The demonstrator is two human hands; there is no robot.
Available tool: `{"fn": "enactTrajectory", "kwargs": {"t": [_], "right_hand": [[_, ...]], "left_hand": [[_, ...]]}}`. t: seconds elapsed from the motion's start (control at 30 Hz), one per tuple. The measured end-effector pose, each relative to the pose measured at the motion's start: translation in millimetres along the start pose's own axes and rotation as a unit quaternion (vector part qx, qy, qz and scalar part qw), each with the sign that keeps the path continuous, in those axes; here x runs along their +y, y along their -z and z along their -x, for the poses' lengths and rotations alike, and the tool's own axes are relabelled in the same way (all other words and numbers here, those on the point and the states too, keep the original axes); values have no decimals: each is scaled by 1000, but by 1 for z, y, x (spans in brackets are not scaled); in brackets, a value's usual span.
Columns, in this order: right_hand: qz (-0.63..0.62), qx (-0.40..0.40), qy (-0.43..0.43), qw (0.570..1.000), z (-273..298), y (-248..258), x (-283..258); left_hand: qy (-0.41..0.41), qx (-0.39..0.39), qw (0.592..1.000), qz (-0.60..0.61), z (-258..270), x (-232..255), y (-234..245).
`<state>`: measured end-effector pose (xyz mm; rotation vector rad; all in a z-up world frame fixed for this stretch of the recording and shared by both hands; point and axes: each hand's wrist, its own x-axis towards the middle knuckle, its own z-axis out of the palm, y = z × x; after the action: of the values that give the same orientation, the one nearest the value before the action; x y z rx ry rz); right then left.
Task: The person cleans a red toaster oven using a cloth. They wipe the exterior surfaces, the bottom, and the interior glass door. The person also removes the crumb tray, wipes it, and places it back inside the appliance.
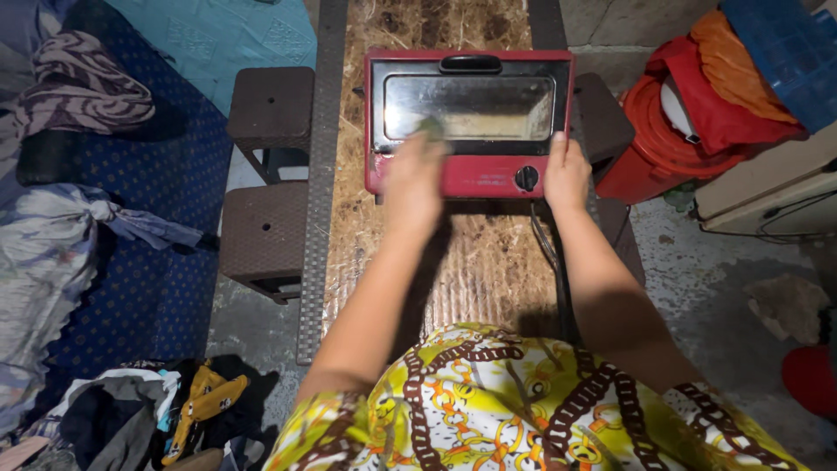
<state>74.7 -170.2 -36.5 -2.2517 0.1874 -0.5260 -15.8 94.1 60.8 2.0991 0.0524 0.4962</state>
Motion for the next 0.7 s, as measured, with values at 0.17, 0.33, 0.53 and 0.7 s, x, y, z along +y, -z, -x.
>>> {"fn": "enactTrajectory", "kwargs": {"t": [0.17, 0.33, 0.53, 0.7], "right_hand": [[-2, -22, -14, 1000, 12, 14, -21], [-21, -20, -4, 1000, 8, 15, -21], [-18, -17, -17, 1000, 7, 12, -17], [-10, -27, -34, 999, 0, 8, -15]], "left_hand": [[-147, 34, 949, -278, 17, -46, 38], [-154, 70, 940, -297, -22, -64, 18], [-134, 75, 934, -324, -118, -73, 15], [-154, 70, 927, -334, -97, -73, 18]]}}
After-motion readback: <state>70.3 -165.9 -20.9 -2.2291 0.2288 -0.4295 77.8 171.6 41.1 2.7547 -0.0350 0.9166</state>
